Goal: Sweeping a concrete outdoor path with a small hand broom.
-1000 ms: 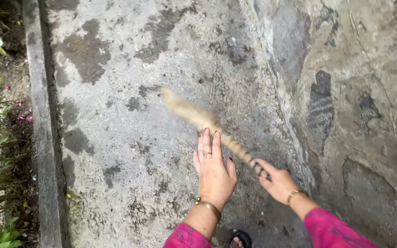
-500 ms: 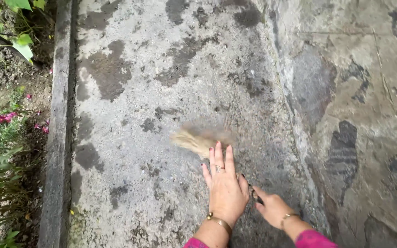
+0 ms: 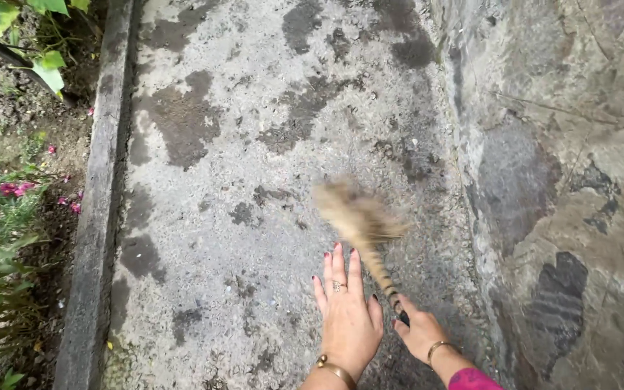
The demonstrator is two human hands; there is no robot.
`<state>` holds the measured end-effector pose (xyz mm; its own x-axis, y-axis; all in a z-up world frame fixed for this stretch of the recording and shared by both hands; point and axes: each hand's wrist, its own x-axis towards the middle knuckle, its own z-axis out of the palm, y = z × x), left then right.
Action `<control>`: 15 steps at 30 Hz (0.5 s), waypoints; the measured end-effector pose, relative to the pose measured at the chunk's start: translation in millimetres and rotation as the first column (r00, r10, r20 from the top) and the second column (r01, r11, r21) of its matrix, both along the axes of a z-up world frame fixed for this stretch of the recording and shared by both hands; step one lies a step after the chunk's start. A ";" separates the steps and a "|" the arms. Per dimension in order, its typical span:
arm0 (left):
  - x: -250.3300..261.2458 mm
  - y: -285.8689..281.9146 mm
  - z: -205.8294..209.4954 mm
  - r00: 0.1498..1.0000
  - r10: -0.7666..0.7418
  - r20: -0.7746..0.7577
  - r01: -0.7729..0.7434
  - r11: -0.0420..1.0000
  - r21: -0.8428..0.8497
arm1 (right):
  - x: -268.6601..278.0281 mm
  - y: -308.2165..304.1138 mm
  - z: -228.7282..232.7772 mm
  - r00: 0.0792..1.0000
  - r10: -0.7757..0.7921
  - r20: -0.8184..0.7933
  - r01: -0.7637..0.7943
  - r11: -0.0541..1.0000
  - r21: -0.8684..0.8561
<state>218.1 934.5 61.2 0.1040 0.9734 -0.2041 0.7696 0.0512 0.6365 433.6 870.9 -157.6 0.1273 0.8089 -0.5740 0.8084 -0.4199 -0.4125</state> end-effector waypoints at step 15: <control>30.0 55.3 -5.1 0.993 0.118 0.013 -0.118 0.993 -0.021 | 19.2 92.7 -3.1 0.988 -0.117 0.100 0.124 0.991 -0.059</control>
